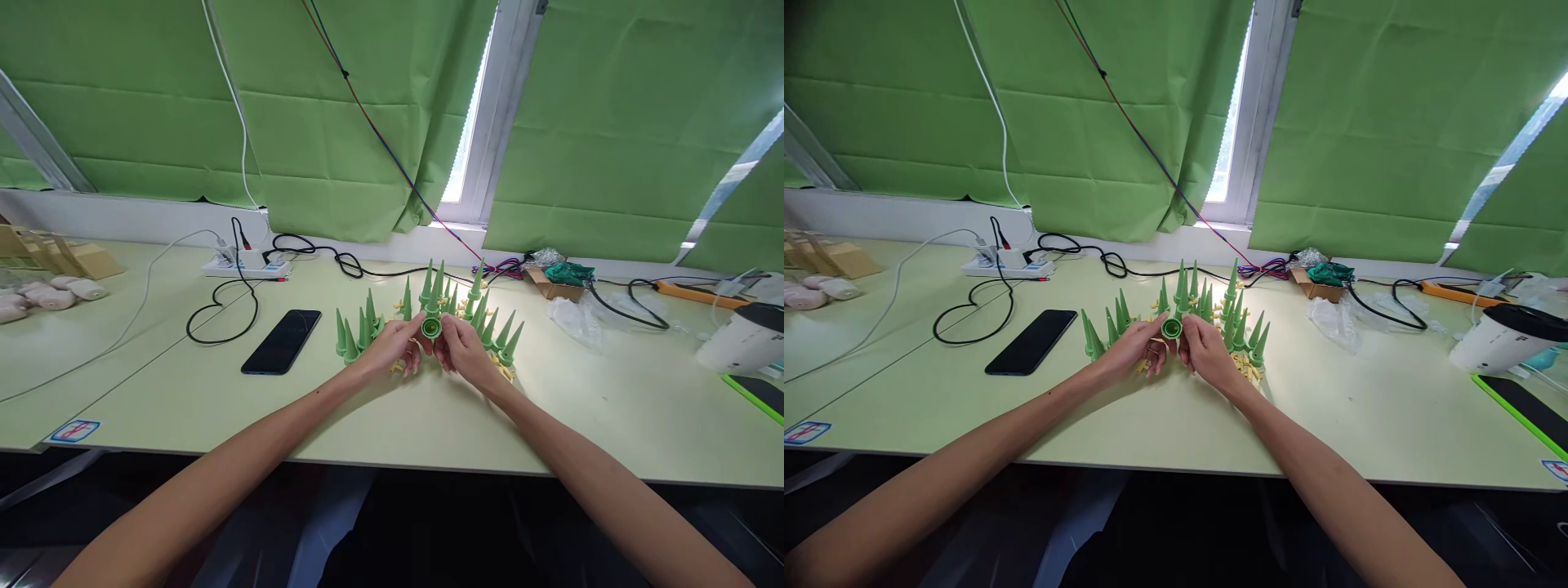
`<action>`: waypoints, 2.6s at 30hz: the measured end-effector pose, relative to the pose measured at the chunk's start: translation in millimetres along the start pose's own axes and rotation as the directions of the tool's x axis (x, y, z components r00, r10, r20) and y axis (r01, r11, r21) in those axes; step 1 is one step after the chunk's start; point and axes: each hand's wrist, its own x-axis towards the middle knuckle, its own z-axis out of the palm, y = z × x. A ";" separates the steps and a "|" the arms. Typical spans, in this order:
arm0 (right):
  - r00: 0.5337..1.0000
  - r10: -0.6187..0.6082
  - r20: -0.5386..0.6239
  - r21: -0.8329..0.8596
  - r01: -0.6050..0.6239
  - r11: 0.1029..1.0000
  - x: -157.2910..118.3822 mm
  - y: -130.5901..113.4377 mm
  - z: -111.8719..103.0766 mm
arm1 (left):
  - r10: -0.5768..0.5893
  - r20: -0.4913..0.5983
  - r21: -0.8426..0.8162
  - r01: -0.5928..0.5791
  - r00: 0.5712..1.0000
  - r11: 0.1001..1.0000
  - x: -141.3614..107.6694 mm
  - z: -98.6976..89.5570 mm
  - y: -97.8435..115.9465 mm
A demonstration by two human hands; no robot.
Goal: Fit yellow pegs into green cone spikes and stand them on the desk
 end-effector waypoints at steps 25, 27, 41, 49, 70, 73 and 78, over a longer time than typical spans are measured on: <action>1.000 0.017 0.012 -0.041 -0.017 0.999 -0.2 9.0 -2.0 | 0.094 0.040 0.043 -0.096 0.995 0.994 0.3 -6.5 -2.3; 1.000 0.013 0.009 -0.044 -0.013 0.999 0.1 9.3 -2.2 | 0.101 0.045 0.046 -0.103 0.994 0.994 0.4 -7.0 -3.2; 1.000 0.019 0.002 -0.056 -0.019 0.998 0.0 9.7 -2.3 | 0.183 0.070 0.133 -0.191 0.981 0.973 -3.5 -6.4 0.4; 1.000 0.014 -0.017 -0.057 -0.015 0.998 0.7 8.2 -2.4 | 0.213 0.054 0.272 -0.219 0.976 0.937 -4.3 -6.3 -1.2; 0.998 -0.012 -0.055 -0.230 -0.001 0.973 1.1 -1.0 -3.8 | 0.376 0.024 0.451 -0.346 0.926 0.823 -9.2 0.6 0.7; 0.998 -0.008 -0.064 -0.224 -0.007 0.975 0.9 -1.6 -3.2 | 0.435 0.033 0.502 -0.391 0.900 0.771 -7.8 0.1 -1.7; 0.997 0.022 -0.074 -0.149 -0.032 0.988 0.8 0.3 -1.1 | 0.485 0.021 0.556 -0.413 0.874 0.721 -5.7 -0.5 -3.1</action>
